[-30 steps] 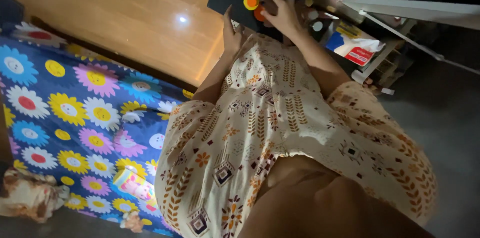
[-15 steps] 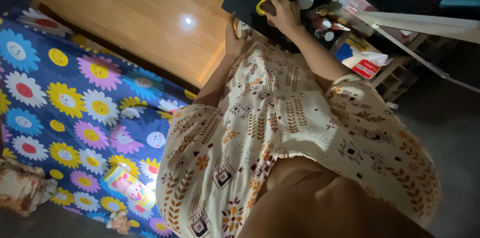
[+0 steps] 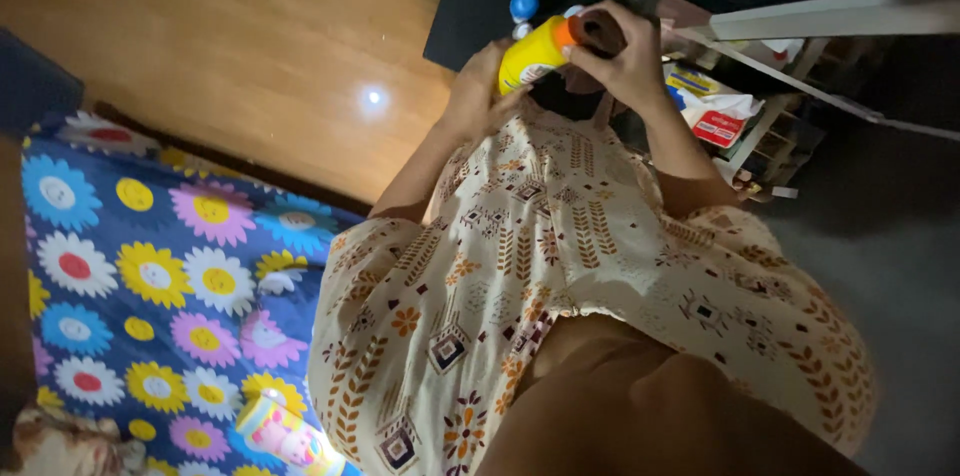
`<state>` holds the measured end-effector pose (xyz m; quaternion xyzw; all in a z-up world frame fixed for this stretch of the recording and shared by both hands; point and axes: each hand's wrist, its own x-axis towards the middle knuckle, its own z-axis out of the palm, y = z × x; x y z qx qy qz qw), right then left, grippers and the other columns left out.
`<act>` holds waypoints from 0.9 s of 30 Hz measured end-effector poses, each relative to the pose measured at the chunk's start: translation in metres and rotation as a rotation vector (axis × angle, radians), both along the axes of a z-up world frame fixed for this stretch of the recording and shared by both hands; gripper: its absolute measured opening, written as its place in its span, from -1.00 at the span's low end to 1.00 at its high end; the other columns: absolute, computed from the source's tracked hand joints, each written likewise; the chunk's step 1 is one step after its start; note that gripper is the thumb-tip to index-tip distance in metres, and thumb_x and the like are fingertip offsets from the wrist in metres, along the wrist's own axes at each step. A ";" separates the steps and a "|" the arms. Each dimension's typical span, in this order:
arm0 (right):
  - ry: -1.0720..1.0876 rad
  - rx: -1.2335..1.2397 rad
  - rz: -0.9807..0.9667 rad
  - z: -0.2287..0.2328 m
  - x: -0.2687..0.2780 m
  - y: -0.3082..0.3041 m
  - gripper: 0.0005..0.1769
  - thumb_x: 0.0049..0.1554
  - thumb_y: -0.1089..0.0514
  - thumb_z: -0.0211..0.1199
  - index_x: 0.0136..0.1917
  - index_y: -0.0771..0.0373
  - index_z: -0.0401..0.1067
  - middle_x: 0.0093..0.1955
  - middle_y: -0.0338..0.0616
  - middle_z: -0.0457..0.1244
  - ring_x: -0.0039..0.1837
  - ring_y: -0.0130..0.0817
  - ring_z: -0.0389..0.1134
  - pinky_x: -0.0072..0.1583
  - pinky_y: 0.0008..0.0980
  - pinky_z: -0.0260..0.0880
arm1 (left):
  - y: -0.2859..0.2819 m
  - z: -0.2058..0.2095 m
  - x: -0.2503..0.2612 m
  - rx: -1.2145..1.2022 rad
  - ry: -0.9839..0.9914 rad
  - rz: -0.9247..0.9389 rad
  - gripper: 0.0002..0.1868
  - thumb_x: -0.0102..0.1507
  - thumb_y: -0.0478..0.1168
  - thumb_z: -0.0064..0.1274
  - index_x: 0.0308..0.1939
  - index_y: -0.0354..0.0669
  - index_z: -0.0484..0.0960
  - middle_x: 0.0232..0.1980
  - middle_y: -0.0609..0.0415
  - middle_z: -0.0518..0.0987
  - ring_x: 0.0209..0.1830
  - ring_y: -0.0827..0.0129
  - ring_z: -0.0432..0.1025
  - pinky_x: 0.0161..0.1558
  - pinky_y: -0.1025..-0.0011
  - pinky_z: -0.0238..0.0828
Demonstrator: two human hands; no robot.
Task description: The person is sorting and organizing various items on a desk, including bottles, a toy, and a pouch.
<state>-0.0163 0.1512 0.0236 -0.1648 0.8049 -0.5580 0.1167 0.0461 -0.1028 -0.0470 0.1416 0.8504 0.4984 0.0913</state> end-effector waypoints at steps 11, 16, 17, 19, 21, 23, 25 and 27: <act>-0.112 -1.002 -0.462 -0.079 0.027 0.054 -0.57 0.25 0.06 0.47 0.25 0.26 0.39 0.06 -0.12 0.33 0.03 -0.29 0.38 0.12 -0.26 0.46 | 0.051 0.031 0.002 0.441 -0.083 -0.191 -0.28 0.26 -0.17 0.32 0.40 -0.30 0.32 0.08 -0.06 0.61 0.05 0.35 0.53 0.11 0.33 0.48; 0.245 -0.609 -0.093 0.004 0.030 0.006 -0.32 0.08 0.00 0.48 0.36 0.20 0.26 0.42 -0.18 0.22 0.26 -0.37 0.27 0.25 -0.41 0.34 | 0.063 0.034 0.005 0.528 -0.097 -0.342 -0.34 0.29 -0.21 0.33 0.39 -0.30 0.38 0.11 -0.06 0.63 0.10 0.38 0.51 0.18 0.30 0.48; 0.222 -0.610 -0.158 0.001 0.030 0.006 -0.32 0.11 0.01 0.50 0.36 0.24 0.26 0.42 -0.15 0.22 0.25 -0.39 0.28 0.23 -0.41 0.36 | 0.065 0.042 0.005 0.476 -0.149 -0.274 -0.36 0.29 -0.20 0.32 0.36 -0.29 0.39 0.04 -0.06 0.63 0.02 0.35 0.51 0.12 0.32 0.50; 0.203 -0.615 -0.221 -0.004 0.032 0.000 -0.32 0.14 0.02 0.53 0.37 0.28 0.25 0.42 -0.12 0.21 0.23 -0.41 0.29 0.22 -0.42 0.38 | 0.068 0.052 0.007 0.419 -0.198 -0.206 -0.39 0.29 -0.19 0.32 0.33 -0.28 0.39 -0.02 -0.07 0.63 -0.05 0.31 0.51 0.07 0.33 0.51; 0.194 -0.676 -0.379 -0.006 0.034 -0.007 -0.29 0.16 0.01 0.54 0.40 0.27 0.23 0.36 -0.16 0.22 0.22 -0.38 0.34 0.29 -0.33 0.44 | 0.075 0.056 0.009 0.246 -0.014 -0.039 -0.32 0.23 -0.12 0.38 0.27 -0.28 0.33 -0.02 -0.14 0.65 0.01 0.13 0.62 0.01 0.26 0.53; 0.263 -0.588 -0.468 -0.006 0.038 -0.008 -0.29 0.17 0.03 0.53 0.43 0.28 0.27 0.32 -0.18 0.24 0.21 -0.40 0.31 0.29 -0.38 0.39 | 0.079 0.070 0.009 0.147 0.068 0.098 -0.32 0.25 -0.12 0.33 0.31 -0.27 0.32 0.02 -0.18 0.63 -0.01 0.04 0.61 -0.02 0.21 0.52; 0.335 -0.503 -0.552 -0.001 0.040 -0.009 -0.30 0.17 0.05 0.53 0.46 0.30 0.32 0.29 -0.20 0.26 0.20 -0.42 0.29 0.29 -0.42 0.33 | 0.079 0.078 0.005 0.045 0.152 0.238 -0.31 0.26 -0.12 0.28 0.35 -0.26 0.30 0.06 -0.22 0.62 -0.02 -0.05 0.60 -0.06 0.16 0.52; 0.546 -0.178 -0.686 0.007 0.043 -0.007 -0.44 0.06 0.16 0.62 0.23 0.32 0.43 0.19 -0.12 0.35 0.20 -0.29 0.36 0.25 -0.28 0.38 | 0.076 0.081 0.001 -0.074 0.306 0.271 -0.29 0.27 -0.11 0.29 0.35 -0.25 0.25 0.07 -0.29 0.58 0.02 -0.22 0.53 -0.05 0.08 0.49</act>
